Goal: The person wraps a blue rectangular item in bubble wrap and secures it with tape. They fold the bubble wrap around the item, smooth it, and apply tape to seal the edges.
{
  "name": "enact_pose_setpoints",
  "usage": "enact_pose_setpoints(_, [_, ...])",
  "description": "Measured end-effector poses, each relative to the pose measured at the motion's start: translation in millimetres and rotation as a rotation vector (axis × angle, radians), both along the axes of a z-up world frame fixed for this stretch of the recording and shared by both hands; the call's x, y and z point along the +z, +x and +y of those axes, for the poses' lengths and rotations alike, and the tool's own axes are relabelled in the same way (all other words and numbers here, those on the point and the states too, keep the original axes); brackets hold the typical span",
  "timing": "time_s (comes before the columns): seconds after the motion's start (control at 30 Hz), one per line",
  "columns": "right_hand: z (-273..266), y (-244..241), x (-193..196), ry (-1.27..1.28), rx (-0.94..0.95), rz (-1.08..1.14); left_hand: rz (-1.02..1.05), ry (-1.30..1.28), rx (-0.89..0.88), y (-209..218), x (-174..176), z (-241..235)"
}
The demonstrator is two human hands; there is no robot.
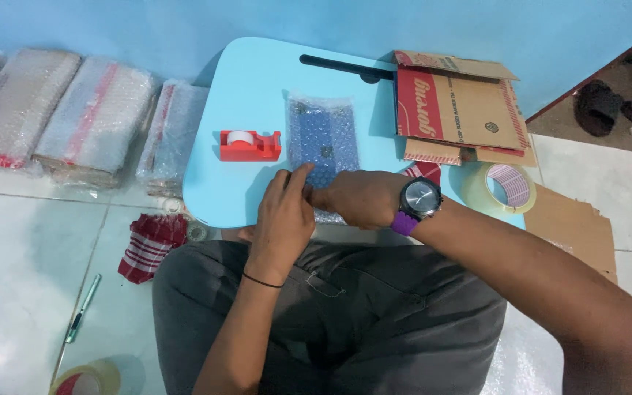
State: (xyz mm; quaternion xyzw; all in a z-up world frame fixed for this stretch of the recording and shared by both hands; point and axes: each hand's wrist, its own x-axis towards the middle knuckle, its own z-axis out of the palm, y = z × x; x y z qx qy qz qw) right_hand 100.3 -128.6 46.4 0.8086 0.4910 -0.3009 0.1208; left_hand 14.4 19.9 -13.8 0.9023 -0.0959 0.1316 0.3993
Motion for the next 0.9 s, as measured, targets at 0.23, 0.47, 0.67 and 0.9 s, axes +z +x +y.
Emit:
enact_pose_setpoints(0.23, [5.3,-1.2,-21.4,0.060,0.069,-0.176,-0.032,0.011,0.008,4.2,-6.1,1.2])
enact_pose_setpoints(0.47, [4.8,14.4,-31.5,-0.145,0.072,-0.118,-0.035,0.003,0.005,4.0,-8.5,0.3])
enact_pose_setpoints(0.67, [33.7,7.1,8.1,-0.596,0.287,-0.101,-0.006,-0.015,0.004,2.8,-3.9,1.8])
enact_pose_setpoints(0.9, [4.2,8.0,12.4,0.001,-0.304,0.009,-0.081,-0.020,0.043,4.0,-9.8,-2.1])
